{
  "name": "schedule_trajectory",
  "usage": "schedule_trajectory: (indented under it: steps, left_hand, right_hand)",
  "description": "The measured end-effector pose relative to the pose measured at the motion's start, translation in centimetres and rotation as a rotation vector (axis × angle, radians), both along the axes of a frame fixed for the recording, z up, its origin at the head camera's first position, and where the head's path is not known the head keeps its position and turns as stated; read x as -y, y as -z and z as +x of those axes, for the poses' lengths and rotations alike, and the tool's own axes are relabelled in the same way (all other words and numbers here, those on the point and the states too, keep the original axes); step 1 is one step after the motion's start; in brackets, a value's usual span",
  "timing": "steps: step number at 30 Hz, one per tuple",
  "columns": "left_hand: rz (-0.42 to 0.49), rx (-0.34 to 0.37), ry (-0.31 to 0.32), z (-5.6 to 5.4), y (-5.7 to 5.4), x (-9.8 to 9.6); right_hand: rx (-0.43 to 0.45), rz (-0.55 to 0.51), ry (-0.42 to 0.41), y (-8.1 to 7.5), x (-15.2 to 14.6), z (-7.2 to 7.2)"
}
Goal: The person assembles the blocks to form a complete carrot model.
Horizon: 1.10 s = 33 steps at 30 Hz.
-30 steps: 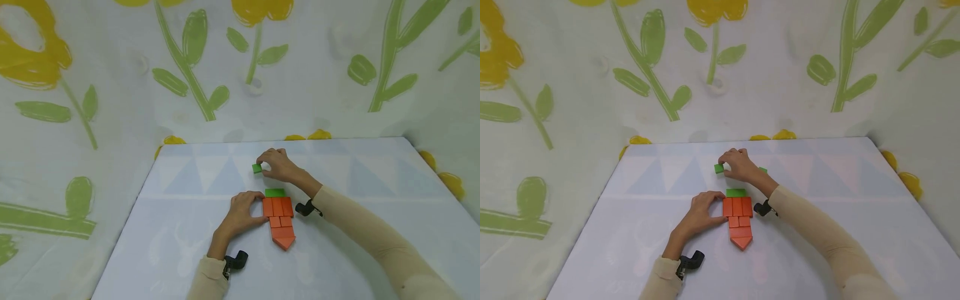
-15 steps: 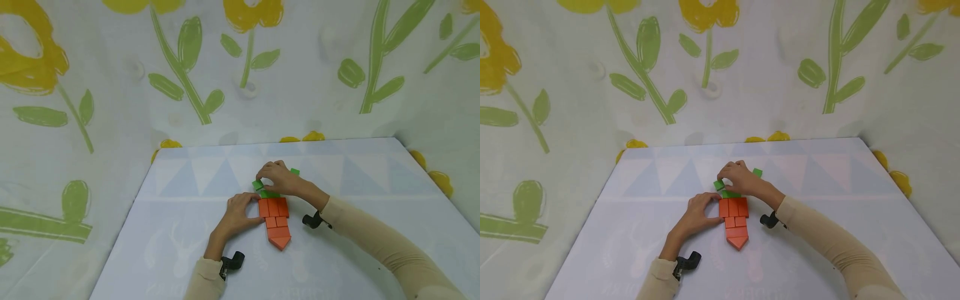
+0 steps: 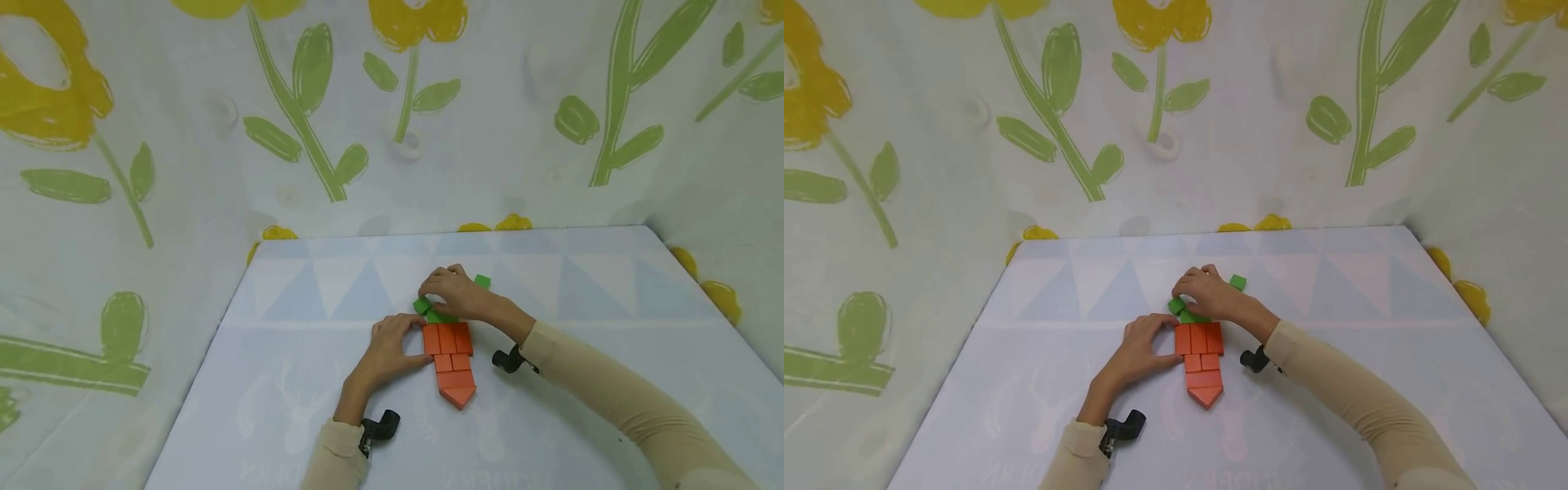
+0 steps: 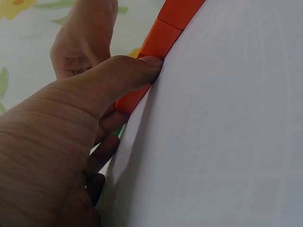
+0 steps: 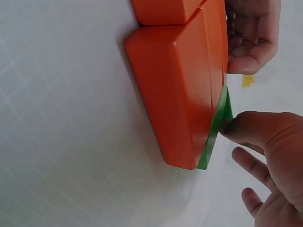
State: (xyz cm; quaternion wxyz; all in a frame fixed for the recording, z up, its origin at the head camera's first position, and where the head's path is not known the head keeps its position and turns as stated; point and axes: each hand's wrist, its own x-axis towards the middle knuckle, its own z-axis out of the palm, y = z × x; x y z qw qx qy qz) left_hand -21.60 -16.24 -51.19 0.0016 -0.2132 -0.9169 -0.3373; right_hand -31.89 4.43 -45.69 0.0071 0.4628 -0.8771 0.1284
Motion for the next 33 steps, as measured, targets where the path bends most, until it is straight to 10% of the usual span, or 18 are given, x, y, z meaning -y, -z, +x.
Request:
schedule_trajectory:
  steps: [10,25,33]
  left_hand:
    - [0.011,-0.008,0.002,0.0,0.2,0.0]
    - [-0.010,0.016,-0.013,0.0,-0.2,-0.1]
    - [-0.011,0.006,-0.012,-0.1,-0.1,-0.2]
  right_hand:
    - [0.049,-0.029,0.037,0.4,-0.7,0.1]
    - [0.020,-0.030,0.461,0.4,-7.1,-0.5]
    - [0.053,-0.031,0.526,1.3,-8.8,-0.2]
